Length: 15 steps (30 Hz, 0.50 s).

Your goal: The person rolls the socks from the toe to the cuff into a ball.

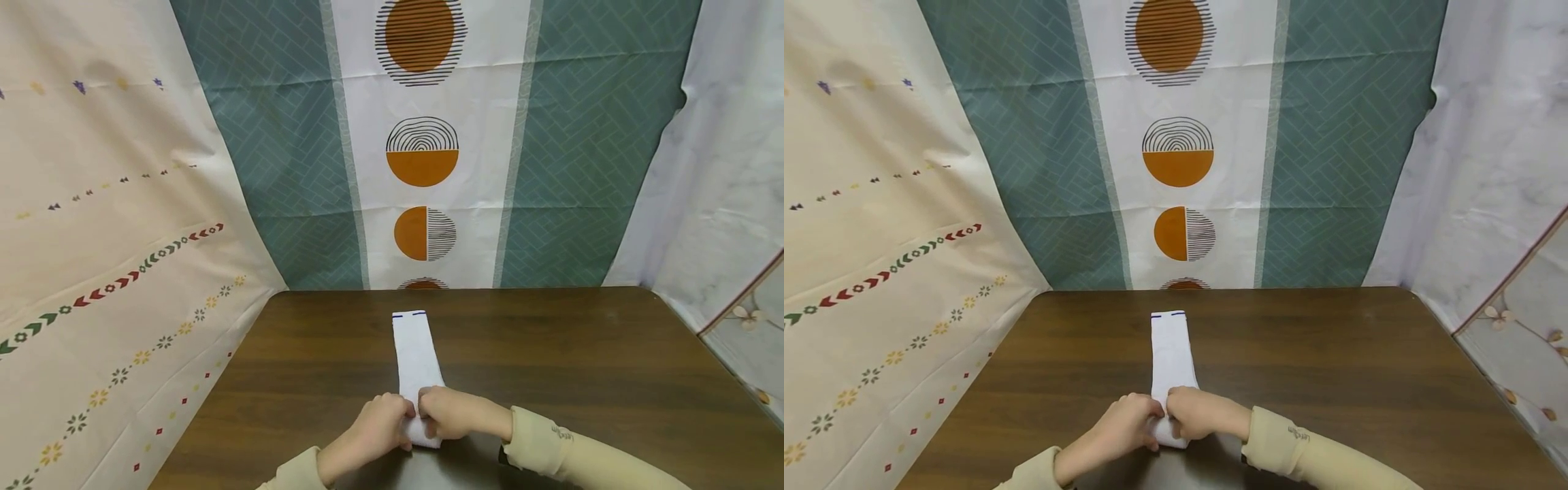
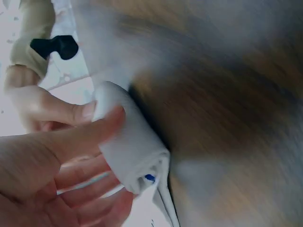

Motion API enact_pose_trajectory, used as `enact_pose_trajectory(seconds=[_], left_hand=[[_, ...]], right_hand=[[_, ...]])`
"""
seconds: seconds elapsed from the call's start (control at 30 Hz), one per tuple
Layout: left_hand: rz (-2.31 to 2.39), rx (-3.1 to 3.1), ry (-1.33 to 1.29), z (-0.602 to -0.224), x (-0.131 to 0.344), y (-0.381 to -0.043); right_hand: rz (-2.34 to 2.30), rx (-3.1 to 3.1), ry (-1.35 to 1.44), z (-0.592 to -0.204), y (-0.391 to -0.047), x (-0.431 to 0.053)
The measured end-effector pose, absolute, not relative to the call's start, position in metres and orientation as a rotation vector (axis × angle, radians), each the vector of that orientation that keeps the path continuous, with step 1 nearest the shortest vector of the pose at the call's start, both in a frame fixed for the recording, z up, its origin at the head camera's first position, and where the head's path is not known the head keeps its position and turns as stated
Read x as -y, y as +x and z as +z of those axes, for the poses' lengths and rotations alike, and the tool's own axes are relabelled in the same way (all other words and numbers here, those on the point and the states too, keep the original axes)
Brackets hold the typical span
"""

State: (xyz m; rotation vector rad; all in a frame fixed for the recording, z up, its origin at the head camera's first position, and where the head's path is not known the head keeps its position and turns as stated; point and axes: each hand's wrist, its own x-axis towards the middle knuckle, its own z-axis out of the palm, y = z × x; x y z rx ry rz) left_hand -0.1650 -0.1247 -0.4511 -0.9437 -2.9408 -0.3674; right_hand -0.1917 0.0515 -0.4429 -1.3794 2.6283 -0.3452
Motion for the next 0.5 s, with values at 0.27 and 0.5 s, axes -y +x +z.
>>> enact_pose_trajectory(seconds=[0.27, 0.5], left_hand=[[-0.101, 2.811, -1.263, -0.45, 0.126, -0.177], [-0.142, 2.876, -1.462, -0.449, 0.127, -0.19]], right_hand=[[-0.335, -2.753, -1.284, -0.442, -0.186, -0.049], [-0.423, -2.97, -1.183, -0.445, -0.174, -0.047]])
